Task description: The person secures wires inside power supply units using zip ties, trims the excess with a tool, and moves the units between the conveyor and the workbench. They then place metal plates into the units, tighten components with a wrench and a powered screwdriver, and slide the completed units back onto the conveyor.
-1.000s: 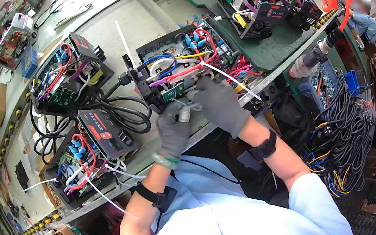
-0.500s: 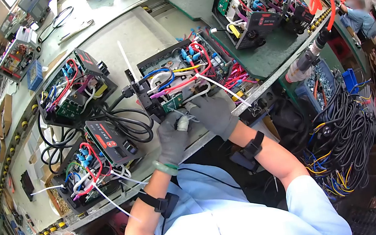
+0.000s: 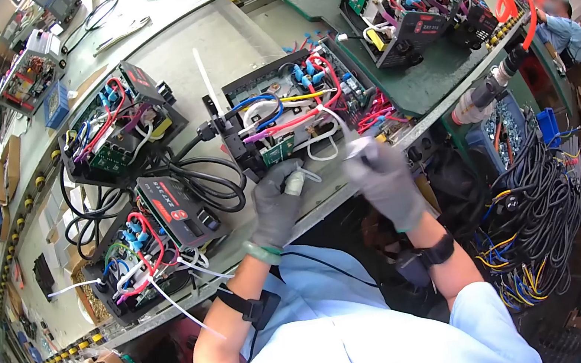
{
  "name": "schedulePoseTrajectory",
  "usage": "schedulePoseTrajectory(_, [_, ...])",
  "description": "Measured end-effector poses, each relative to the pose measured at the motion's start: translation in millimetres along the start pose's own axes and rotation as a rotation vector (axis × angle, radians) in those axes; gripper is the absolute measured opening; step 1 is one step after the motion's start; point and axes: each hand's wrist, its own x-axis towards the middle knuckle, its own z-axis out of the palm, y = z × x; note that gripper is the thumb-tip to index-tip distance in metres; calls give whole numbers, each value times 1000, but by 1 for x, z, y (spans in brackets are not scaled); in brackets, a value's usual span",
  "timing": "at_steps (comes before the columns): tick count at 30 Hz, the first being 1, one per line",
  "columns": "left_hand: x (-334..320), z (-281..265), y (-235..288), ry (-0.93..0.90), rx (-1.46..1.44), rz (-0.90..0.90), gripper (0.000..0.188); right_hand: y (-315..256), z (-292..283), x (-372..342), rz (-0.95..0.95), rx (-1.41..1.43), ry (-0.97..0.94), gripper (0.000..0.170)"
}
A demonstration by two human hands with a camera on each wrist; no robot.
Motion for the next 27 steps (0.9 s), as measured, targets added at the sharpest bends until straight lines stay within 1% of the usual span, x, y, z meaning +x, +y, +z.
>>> schedulePoseTrajectory(1, [0, -1, -1, 4, 16, 32, 18, 10, 7, 7, -150, -216, -73, 18])
schedulePoseTrajectory(2, [1, -1, -2, 5, 32, 67, 18, 15, 15, 13, -297, -402, -57, 21])
schedulePoseTrajectory(4, [1, -7, -7, -29, 24, 52, 18, 7, 25, 20, -374, -639, -74, 21])
schedulePoseTrajectory(5, [0, -7, -8, -48, 14, 28, 17, 13, 28, 22, -373, -644, -46, 21])
schedulePoseTrajectory(6, [1, -5, -6, -74, 20, 39, 17, 26, 32, 24, -379, -650, -81, 21])
schedulePoseTrajectory(7, [1, -4, -5, -73, -120, 21, 17, 34, 34, 25, -383, -656, -117, 21])
schedulePoseTrajectory(8, [0, -3, -3, -70, -258, -2, 16, 30, 33, 26, -381, -658, -91, 21])
schedulePoseTrajectory(9, [-2, -3, 0, -74, -329, -63, 17, 24, 33, 27, -368, -650, -144, 19])
schedulePoseTrajectory(10, [-3, -4, 4, -90, -319, -60, 17, 21, 33, 28, -356, -640, -201, 17])
schedulePoseTrajectory(11, [-4, -6, 9, -88, -199, -67, 17, 21, 35, 25, -378, -742, -215, 19])
schedulePoseTrajectory(12, [-5, -7, 12, -84, -81, -72, 16, 23, 35, 24, -376, -738, -201, 19])
schedulePoseTrajectory(13, [-5, -7, 3, -46, -69, -99, 16, 26, 36, 23, -393, -750, -222, 18])
schedulePoseTrajectory(14, [-4, -2, 9, -55, -61, -93, 16, 30, 36, 23, -412, -764, -243, 18])
schedulePoseTrajectory(15, [-5, 5, 15, 15, -32, -6, 14, 34, 37, 22, -414, -761, -232, 18])
schedulePoseTrajectory(16, [-7, 9, 22, 86, -3, 80, 14, 38, 40, 21, -423, -791, -177, 19])
schedulePoseTrajectory(17, [-8, 9, 27, 81, 5, 85, 14, 40, 42, 19, -432, -819, -122, 20])
schedulePoseTrajectory(19, [-10, 8, 34, 71, 257, 59, 16, 39, 40, 14, -452, -790, -100, 20])
schedulePoseTrajectory(20, [-10, 6, 32, 69, 264, 62, 16, 39, 37, 11, -466, -768, -91, 20])
schedulePoseTrajectory(21, [-9, 3, 27, 60, 345, 103, 17, 29, 34, 8, -467, -763, -89, 20])
schedulePoseTrajectory(22, [-9, 2, 24, 54, 424, 144, 19, 16, 30, 4, -462, -579, -32, 18])
schedulePoseTrajectory(23, [-6, 4, 24, 59, 427, 146, 19, 6, 26, 2, -457, -396, 24, 15])
schedulePoseTrajectory(24, [-1, 8, 25, 84, 393, 147, 20, 3, 22, -1, -461, -391, 24, 15])
schedulePoseTrajectory(26, [1, 9, 27, 110, 371, 150, 21, 0, 15, -9, -418, -227, 14, 8])
schedulePoseTrajectory(27, [2, 5, 27, 90, 533, 172, 23, -5, 10, -14, -404, -217, 28, 14])
